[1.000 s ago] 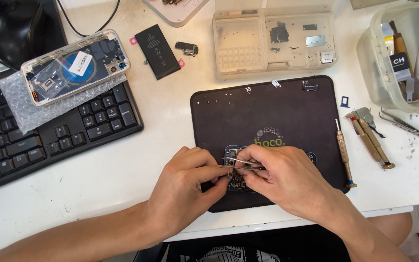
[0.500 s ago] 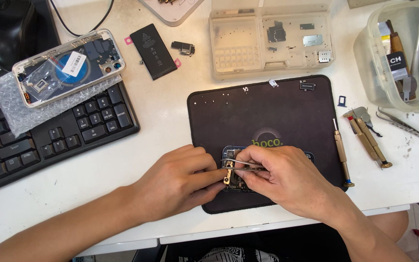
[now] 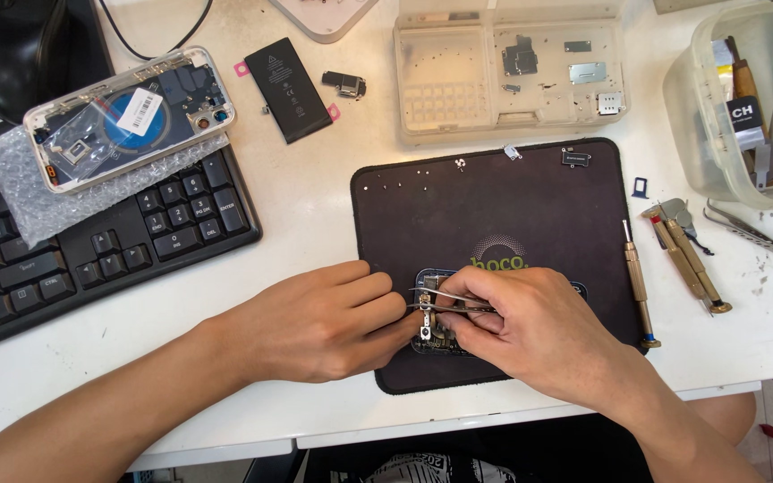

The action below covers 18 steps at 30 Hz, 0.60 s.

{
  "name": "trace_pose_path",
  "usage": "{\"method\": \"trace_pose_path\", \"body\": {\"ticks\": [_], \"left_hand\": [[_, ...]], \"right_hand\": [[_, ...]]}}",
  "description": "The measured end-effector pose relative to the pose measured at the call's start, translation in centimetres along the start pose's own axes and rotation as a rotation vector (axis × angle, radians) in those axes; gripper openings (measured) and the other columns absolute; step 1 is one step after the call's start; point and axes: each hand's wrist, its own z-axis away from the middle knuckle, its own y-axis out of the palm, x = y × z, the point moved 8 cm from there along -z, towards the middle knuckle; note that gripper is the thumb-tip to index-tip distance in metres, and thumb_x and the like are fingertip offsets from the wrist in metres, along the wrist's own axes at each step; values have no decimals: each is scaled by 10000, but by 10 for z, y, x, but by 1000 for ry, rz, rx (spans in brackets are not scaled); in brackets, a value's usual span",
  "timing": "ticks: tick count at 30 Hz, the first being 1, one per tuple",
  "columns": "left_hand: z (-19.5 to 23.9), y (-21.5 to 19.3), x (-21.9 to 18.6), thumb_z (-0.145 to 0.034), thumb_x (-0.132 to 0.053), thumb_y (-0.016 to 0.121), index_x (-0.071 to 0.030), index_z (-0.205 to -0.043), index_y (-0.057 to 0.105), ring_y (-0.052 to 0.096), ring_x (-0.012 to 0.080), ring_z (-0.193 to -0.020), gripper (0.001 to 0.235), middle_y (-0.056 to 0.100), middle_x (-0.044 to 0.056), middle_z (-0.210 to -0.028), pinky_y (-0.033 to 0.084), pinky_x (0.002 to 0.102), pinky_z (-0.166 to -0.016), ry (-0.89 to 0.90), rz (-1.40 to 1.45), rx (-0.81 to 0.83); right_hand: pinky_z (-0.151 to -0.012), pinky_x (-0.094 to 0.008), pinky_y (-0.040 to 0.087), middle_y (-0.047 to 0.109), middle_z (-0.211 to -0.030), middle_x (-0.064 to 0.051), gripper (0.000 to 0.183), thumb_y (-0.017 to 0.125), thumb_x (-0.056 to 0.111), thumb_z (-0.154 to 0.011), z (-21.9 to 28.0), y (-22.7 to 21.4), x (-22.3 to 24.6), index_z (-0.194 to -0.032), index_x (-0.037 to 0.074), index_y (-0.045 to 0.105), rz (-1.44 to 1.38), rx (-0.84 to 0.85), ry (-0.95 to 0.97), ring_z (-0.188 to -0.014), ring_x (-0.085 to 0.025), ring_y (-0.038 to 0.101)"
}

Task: The person disassembles a smartphone on a workbench, using a screwdriver and tweezers to remove screws and lift internal components. They open a drawer to retrieve tools, then continue detaching connectors and parts from the motherboard.

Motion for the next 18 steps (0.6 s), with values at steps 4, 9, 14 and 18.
{"method": "trace_pose_path", "body": {"ticks": [4,9,14,18], "left_hand": [[0,1,0,-833,-149,774,5,-1081,752,553,180,-779,293,530,34,-815,475,329,-682,2,-8,2],[0,0,3,-814,-130,771,6,-1084,753,555,183,-774,303,530,30,-808,472,336,-675,-12,13,7],[-1,0,4,-808,-120,768,5,-1073,751,553,186,-777,294,531,33,-815,470,339,-679,-28,43,-4],[0,1,4,-807,-130,766,-3,-1033,747,551,186,-780,259,527,31,-815,463,340,-675,-24,33,14]], "right_hand": [[-431,-323,395,621,-489,-51,206,811,239,-848,-2,2,-7,-990,104,750,47,38,110,-413,-129,510],[-414,-308,386,574,-483,-47,189,804,186,-807,-3,-3,1,-969,98,763,39,-2,-10,-401,-130,475],[-419,-289,464,677,-584,-23,202,801,158,-791,-1,-2,5,-965,79,737,46,-38,-161,-441,-121,604],[-439,-282,526,734,-665,-28,194,801,158,-792,2,1,6,-932,62,707,84,-47,-267,-502,-124,697]]}}
